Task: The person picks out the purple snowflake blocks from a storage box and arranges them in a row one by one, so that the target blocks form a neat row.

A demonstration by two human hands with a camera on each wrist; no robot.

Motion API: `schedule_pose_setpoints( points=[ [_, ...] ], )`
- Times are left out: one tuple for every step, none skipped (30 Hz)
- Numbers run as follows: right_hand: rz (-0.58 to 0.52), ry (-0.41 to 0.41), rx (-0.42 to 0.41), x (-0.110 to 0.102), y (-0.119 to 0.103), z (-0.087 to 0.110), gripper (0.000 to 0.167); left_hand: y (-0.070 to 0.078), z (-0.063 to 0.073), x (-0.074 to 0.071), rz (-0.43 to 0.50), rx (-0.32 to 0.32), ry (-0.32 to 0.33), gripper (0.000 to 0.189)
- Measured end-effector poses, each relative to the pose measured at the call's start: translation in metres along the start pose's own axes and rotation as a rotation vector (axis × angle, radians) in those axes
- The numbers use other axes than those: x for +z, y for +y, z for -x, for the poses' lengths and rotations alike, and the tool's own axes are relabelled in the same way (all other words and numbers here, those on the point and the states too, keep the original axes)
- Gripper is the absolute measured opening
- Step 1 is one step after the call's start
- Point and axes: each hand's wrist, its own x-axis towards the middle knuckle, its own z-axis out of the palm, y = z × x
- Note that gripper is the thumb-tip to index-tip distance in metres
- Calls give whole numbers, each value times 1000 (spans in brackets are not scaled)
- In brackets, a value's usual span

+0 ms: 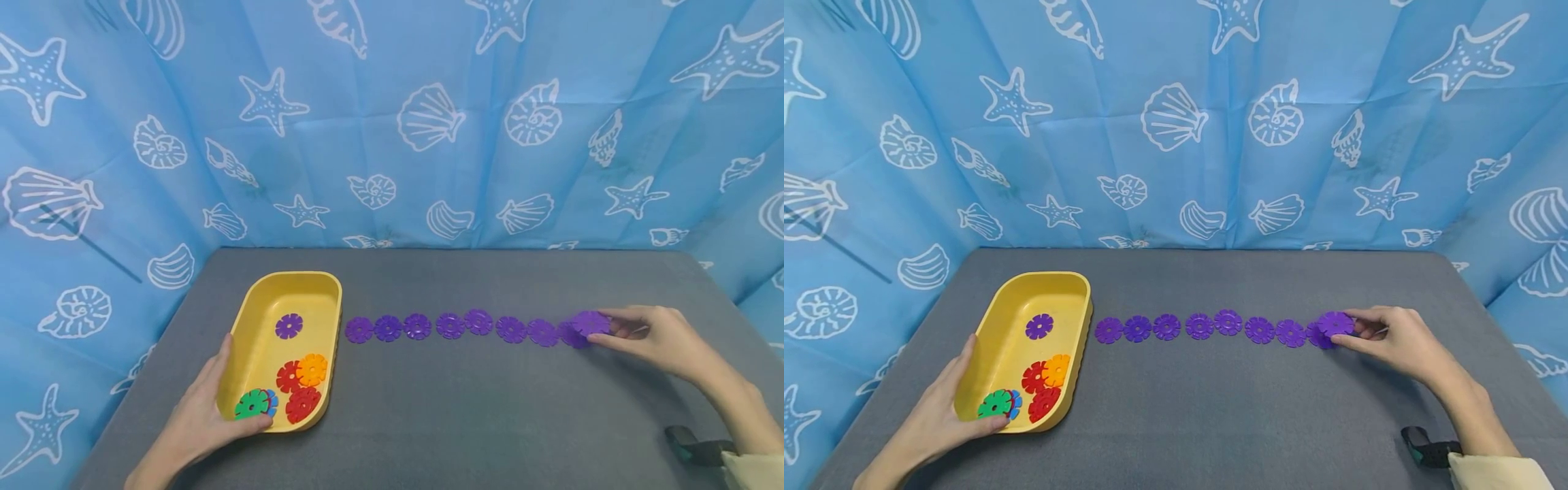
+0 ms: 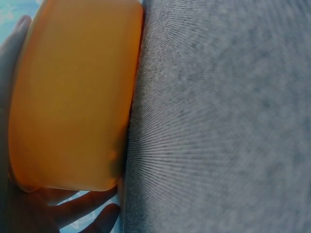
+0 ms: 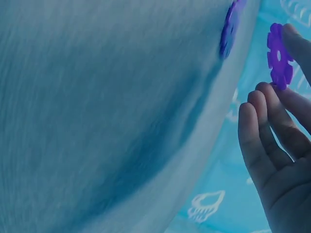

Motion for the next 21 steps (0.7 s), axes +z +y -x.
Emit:
schedule_pose_setpoints(
  points=[
    [14, -1, 0, -1, 4, 0, 47, 0, 0, 0, 2, 2, 3, 140],
    [24, -4, 3, -2, 8, 1, 48, 0, 0, 0, 3, 4, 5, 140],
    [35, -7, 6, -3, 11, 1, 48, 1, 1, 0, 3, 4, 6, 140],
    [46, -13, 10, -4, 14, 2, 48, 1, 1, 0, 4, 4, 7, 140],
    [58, -24, 19, -5, 17, 2, 49, 1, 1, 0, 5, 5, 7, 140],
    [72, -36, 27, -5, 20, 3, 50, 1, 1, 0, 7, 2, 6, 140],
    [84, -54, 39, -6, 22, 3, 52, 1, 1, -1, 8, 2, 6, 140],
    [96, -74, 55, -7, 24, 4, 53, 1, 0, -1, 9, 1, 5, 140],
    [108, -98, 70, -7, 26, 4, 54, 1, 0, -1, 11, -2, 4, 140],
    [117, -121, 84, -7, 28, 5, 55, 1, 0, -1, 9, -3, 2, 140],
    [123, -143, 95, -7, 30, 6, 56, 1, 0, -1, 9, -3, 0, 140],
    [129, -161, 103, -7, 31, 7, 57, 1, 0, 0, 6, -5, -1, 140],
    [130, -175, 110, -7, 32, 8, 57, 1, -1, 0, 3, -5, -1, 140],
    [133, -180, 112, -6, 33, 8, 57, 0, -1, 0, 0, -4, -1, 140],
    [135, -180, 108, -6, 34, 9, 57, 0, -1, 0, -3, -4, -1, 140],
    [134, -180, 106, -5, 35, 9, 56, 0, -1, 0, -4, -2, 1, 140],
    [136, -176, 101, -5, 35, 9, 56, 0, -1, 0, -5, 0, 3, 140],
    [139, -173, 99, -4, 35, 9, 56, 0, -1, 0, -6, 0, 3, 140],
    [141, -174, 97, -4, 35, 9, 55, 0, -1, 0, -6, 3, 5, 140],
    [143, -171, 96, -4, 36, 9, 55, 0, -1, 0, -6, 3, 5, 140],
    [145, -171, 96, -4, 36, 9, 55, 0, -1, 0, -6, 2, 4, 140]
  ],
)
